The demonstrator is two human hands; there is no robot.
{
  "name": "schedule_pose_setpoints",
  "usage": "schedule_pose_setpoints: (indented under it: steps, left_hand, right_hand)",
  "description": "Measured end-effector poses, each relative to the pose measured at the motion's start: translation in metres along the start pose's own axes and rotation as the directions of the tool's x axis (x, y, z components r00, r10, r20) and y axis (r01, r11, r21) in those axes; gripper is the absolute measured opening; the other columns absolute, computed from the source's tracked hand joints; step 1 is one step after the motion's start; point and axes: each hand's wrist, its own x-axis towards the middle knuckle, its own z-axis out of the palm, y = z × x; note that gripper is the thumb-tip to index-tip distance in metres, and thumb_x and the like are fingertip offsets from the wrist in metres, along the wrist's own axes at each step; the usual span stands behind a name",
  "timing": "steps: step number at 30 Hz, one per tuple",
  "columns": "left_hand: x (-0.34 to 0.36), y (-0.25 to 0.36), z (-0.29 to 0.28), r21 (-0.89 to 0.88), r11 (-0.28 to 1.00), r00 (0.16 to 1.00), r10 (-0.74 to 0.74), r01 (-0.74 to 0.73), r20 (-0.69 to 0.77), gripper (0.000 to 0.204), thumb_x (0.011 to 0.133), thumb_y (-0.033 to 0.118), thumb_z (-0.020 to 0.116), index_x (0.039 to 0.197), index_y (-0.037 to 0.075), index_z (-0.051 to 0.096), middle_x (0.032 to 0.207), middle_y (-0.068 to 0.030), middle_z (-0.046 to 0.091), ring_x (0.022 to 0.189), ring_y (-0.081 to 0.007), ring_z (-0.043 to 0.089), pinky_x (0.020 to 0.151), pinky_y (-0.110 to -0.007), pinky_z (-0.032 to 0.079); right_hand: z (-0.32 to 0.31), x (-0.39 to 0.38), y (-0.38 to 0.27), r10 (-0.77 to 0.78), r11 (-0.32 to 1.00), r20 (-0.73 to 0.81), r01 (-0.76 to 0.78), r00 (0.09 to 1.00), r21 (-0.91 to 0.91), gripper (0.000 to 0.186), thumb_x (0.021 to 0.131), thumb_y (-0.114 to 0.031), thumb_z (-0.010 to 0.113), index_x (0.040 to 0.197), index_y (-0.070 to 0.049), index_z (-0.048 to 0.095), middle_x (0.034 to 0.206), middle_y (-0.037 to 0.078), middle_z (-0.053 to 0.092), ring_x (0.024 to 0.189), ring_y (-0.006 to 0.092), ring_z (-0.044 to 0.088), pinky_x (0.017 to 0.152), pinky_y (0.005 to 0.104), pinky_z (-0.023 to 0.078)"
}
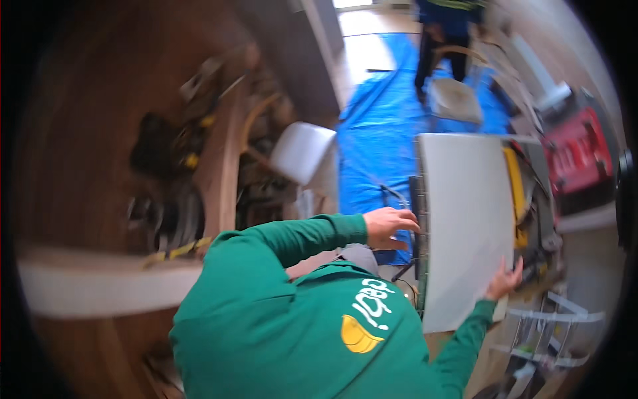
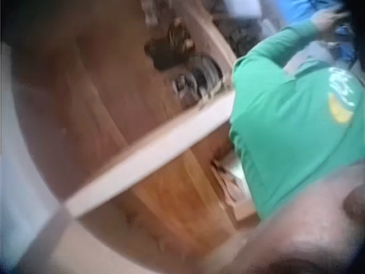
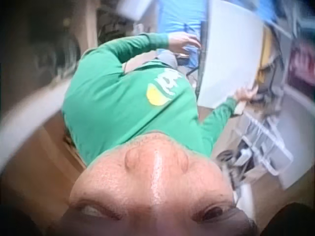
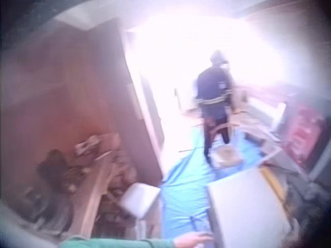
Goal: The person holds an angle grinder, unscrews the flange nut by hand, removes a worn grinding disc, places a new sanding disc onto the spindle, and tightens the flange nut back into place.
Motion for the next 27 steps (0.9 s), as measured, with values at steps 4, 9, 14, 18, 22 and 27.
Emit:
schedule_pose_setpoints:
  steps: [4, 9, 14, 18, 22, 27]
  left_hand:
    - [-0.088, 0.028, 0.022, 0.032, 0.995, 0.989, -0.094, 0.099, -0.118, 0.052, 0.088, 0.031, 0.078, 0.133, 0.011, 0.062, 0.133, -0.0147, 0.059, 0.115, -0.0353, 0.062, 0.1, -0.045, 0.05]
    - [-0.127, 0.027, 0.04, 0.024, 0.974, 0.961, -0.216, 0.223, -0.17, 0.05, 0.088, 0.031, 0.078, 0.132, 0.011, 0.063, 0.13, -0.0138, 0.061, 0.106, -0.034, 0.066, 0.094, -0.044, 0.053]
    - [-0.135, 0.027, 0.034, -0.012, 0.952, 0.921, -0.298, 0.305, -0.249, 0.05, 0.091, 0.037, 0.076, 0.132, 0.01, 0.063, 0.126, -0.0147, 0.063, 0.111, -0.0344, 0.065, 0.097, -0.045, 0.052]
    - [-0.126, 0.016, 0.01, -0.053, 0.975, 0.938, -0.222, 0.216, -0.267, 0.05, 0.091, 0.036, 0.076, 0.132, 0.01, 0.064, 0.125, -0.0156, 0.065, 0.111, -0.0337, 0.065, 0.099, -0.044, 0.053]
    - [-0.086, 0.043, -0.079, -0.423, 0.902, 0.984, -0.144, 0.088, -0.101, 0.046, 0.09, 0.022, 0.08, 0.131, 0.006, 0.065, 0.116, -0.0116, 0.071, 0.101, -0.0198, 0.068, 0.089, -0.037, 0.057]
    - [-0.095, 0.116, -0.247, -0.47, 0.669, 0.703, 0.699, -0.576, 0.132, 0.037, 0.092, 0.027, 0.075, 0.117, 0.001, 0.068, 0.092, -0.0094, 0.069, 0.076, -0.0186, 0.064, 0.072, -0.034, 0.052]
  right_hand:
    - [-0.061, -0.038, 0.003, -0.117, 0.993, 0.094, 0.116, 0.989, 0.008, 0.055, 0.091, -0.022, 0.079, 0.141, -0.009, 0.061, 0.134, 0.015, 0.058, 0.1, 0.0234, 0.055, 0.085, 0.0364, 0.048]
    - [-0.072, -0.048, 0.002, 0.058, 0.997, 0.151, -0.063, 0.987, 0.032, 0.051, 0.093, -0.021, 0.076, 0.141, -0.01, 0.061, 0.134, 0.013, 0.058, 0.094, 0.0185, 0.055, 0.084, 0.0339, 0.049]
    - [-0.034, -0.077, -0.047, -0.076, 0.983, 0.311, 0.019, 0.947, 0.181, 0.049, 0.092, -0.014, 0.075, 0.139, -0.01, 0.063, 0.129, 0.009, 0.058, 0.091, 0.0158, 0.054, 0.082, 0.0333, 0.05]
    - [-0.007, -0.093, -0.088, -0.174, 0.979, 0.426, 0.109, 0.888, 0.173, 0.051, 0.088, -0.011, 0.076, 0.137, -0.01, 0.064, 0.127, 0.006, 0.059, 0.092, 0.0166, 0.054, 0.079, 0.0319, 0.049]
    - [0.02, -0.106, -0.07, -0.149, 0.945, 0.369, 0.023, 0.917, 0.326, 0.052, 0.082, -0.009, 0.081, 0.132, -0.009, 0.067, 0.125, 0.007, 0.062, 0.1, 0.019, 0.057, 0.08, 0.0311, 0.049]
    - [0.002, -0.09, -0.159, -0.188, 0.98, 0.415, 0.138, 0.89, 0.147, 0.047, 0.079, -0.015, 0.081, 0.124, -0.008, 0.069, 0.113, 0.011, 0.063, 0.096, 0.0256, 0.061, 0.083, 0.0356, 0.054]
